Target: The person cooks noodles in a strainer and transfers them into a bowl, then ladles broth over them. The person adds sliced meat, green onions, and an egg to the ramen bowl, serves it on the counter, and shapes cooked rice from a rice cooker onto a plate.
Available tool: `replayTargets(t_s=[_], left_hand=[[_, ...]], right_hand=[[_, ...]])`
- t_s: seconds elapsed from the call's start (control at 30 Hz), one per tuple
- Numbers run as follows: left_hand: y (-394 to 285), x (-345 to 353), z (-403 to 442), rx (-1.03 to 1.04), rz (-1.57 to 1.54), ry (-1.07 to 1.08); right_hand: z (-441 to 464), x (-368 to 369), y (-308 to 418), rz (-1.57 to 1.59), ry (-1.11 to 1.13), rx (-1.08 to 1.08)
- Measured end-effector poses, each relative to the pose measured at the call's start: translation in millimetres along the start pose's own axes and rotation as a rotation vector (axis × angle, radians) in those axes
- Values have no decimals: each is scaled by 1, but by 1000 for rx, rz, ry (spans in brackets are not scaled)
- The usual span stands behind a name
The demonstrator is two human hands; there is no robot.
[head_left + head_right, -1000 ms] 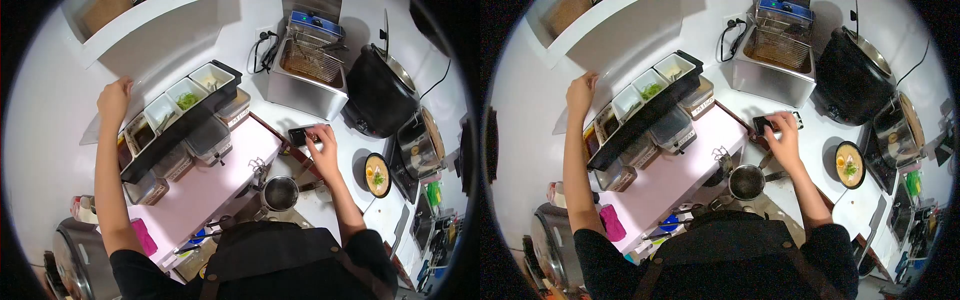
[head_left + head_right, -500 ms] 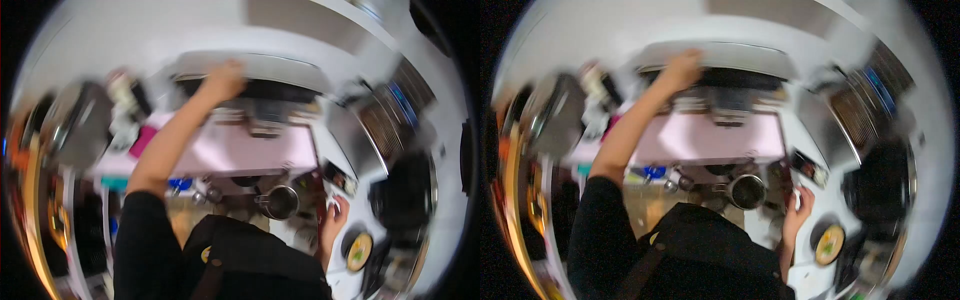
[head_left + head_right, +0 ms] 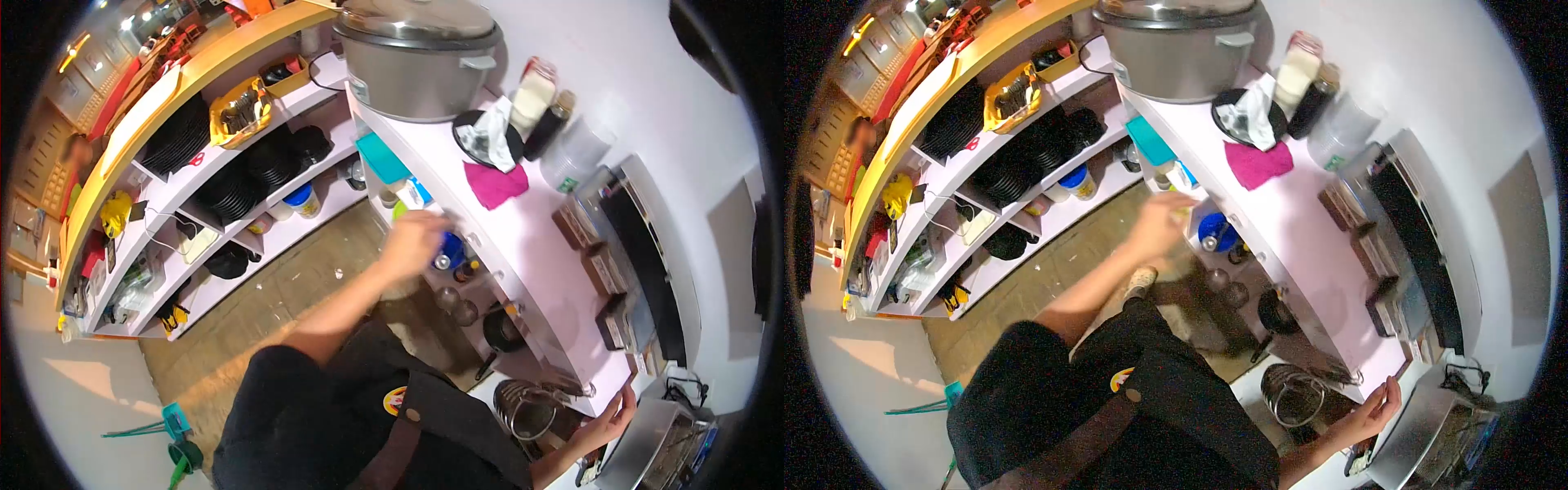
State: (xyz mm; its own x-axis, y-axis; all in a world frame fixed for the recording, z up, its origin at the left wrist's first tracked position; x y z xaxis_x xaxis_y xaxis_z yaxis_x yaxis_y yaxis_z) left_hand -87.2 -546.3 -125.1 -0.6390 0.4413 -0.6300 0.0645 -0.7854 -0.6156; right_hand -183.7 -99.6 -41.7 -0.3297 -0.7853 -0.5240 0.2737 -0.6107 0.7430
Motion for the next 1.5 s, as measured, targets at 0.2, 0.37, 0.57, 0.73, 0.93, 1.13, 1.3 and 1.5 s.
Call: replayTargets(t_s=[0.2,0.37,0.57,0.73,0.93,1.13,1.3,1.5], left_hand=[[224,-179,6,-270,415,-358],[383,-288,143,-228,745,-276],[525,-304,271,-149,767,216],[578,-285,301,-177,786,601],[539,-306,315,108,344,481],[409,-303,265,364,699,-314],[260,-179,137,353,-158,-147],[7,-58,-52,336,-1071,632]], right_hand=[[-18,100,73,56,31,-38],[-44,216,142,143,18,-13],[-80,297,230,-60,149,-129],[-103,297,233,-61,138,56],[-111,283,243,-220,48,95],[-149,270,229,-27,-43,245],[-196,272,208,242,32,254],[-264,193,177,949,349,561]])
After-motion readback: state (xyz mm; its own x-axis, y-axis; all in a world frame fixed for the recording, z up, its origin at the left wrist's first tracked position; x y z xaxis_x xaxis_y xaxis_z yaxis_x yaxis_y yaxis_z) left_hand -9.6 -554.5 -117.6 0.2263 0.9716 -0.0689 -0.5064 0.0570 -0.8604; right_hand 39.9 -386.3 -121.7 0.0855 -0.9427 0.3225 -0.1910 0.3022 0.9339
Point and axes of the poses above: each hand's wrist, its own z-axis towards the middle knuckle, its own x-axis out of the palm, y = z × x, the point moved 5 cm from there along z, towards the middle knuckle, and after that the axes turned 6 degrees about x, right-handed, at the moved point
